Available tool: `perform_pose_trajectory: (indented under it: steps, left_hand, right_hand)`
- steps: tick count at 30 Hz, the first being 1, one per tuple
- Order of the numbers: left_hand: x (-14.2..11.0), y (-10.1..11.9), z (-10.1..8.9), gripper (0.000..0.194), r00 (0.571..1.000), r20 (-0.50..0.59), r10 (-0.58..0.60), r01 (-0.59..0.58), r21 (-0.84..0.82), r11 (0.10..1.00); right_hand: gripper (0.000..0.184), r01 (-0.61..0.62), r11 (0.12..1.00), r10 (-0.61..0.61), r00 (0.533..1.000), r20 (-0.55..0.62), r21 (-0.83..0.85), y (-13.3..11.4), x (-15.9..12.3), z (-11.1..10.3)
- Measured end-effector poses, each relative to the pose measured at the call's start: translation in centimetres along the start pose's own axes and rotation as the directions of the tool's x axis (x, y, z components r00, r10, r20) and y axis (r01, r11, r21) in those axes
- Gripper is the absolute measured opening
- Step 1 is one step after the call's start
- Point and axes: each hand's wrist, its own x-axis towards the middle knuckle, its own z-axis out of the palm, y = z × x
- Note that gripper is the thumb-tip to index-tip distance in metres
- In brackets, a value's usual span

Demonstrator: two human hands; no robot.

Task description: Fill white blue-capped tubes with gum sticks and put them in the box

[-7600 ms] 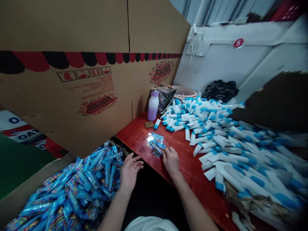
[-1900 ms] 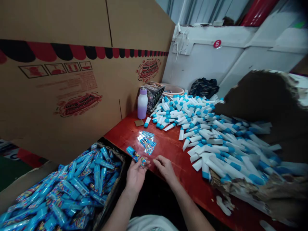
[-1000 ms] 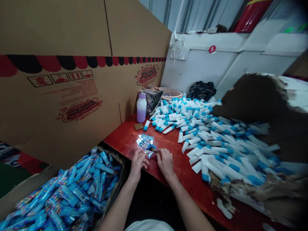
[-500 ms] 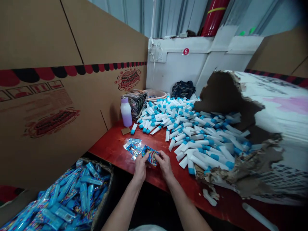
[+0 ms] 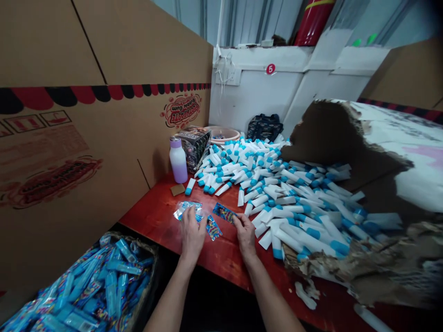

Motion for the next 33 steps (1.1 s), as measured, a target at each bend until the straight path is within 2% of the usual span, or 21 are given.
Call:
perform_pose_trajectory:
  steps: [2,4,6,8,10,17,20,22,24,27,30,33]
  left_hand:
    - [-0.5,0.1,0.4,0.031,0.98,0.134,-0.147,0.17,-0.179,0.969]
    - [-1.1,-0.1,1.2,0.028,0.904,0.325,-0.278,0.378,-0.302,0.876]
    - [-1.4,-0.4,2.1,0.03,0.84,0.42,-0.343,0.511,-0.398,0.762]
    - [-1.4,-0.8,2.9,0.03,0.834,0.403,-0.376,0.545,-0.492,0.679]
    - [-1.0,-1.2,3.6,0.028,0.842,0.357,-0.405,0.54,-0.55,0.638]
    - [0.9,-2.0,4.4,0.028,0.874,0.246,-0.419,0.47,-0.642,0.605]
    - [1.9,-2.3,4.1,0.027,0.85,0.226,-0.476,0.483,-0.693,0.535]
    - [2.6,-2.6,3.6,0.029,0.824,0.24,-0.512,0.508,-0.714,0.482]
    - [3.1,-2.7,3.0,0.033,0.805,0.256,-0.535,0.527,-0.724,0.446]
    - [3.3,-2.9,2.1,0.038,0.804,0.255,-0.538,0.534,-0.707,0.463]
    - [3.1,-3.0,1.4,0.043,0.81,0.233,-0.538,0.538,-0.66,0.525]
    - [2.8,-3.1,0.8,0.042,0.815,0.211,-0.539,0.53,-0.648,0.547]
  right_hand:
    - [0.025,-0.001,0.999,0.0,1.0,0.02,0.054,-0.6,0.0,0.5]
    - [0.024,-0.012,0.994,0.006,0.999,0.054,0.106,-1.1,-0.1,1.1]
    - [0.023,-0.024,0.99,0.009,0.994,0.106,0.141,-1.3,-0.1,1.7]
    - [0.022,-0.041,0.986,0.014,0.986,0.163,0.162,-1.1,-0.1,2.3]
    - [0.021,-0.069,0.983,0.031,0.976,0.216,0.172,-0.7,0.1,2.8]
    - [0.037,-0.135,0.985,0.095,0.946,0.31,0.111,0.6,1.8,4.8]
    - [0.043,-0.053,0.999,0.045,0.926,0.374,0.011,0.5,3.9,5.6]
    - [0.042,0.081,0.983,-0.027,0.952,0.304,-0.166,0.3,6.2,6.1]
    - [0.036,0.181,0.891,-0.121,0.978,0.167,-0.415,0.2,8.9,6.8]
    - [0.041,0.138,0.688,-0.143,0.988,0.053,-0.712,0.2,12.1,7.9]
    - [0.038,0.122,0.527,-0.098,0.992,0.082,-0.841,0.7,13.2,8.8]
    - [0.033,0.176,0.453,-0.086,0.984,0.154,-0.874,1.7,12.8,8.8]
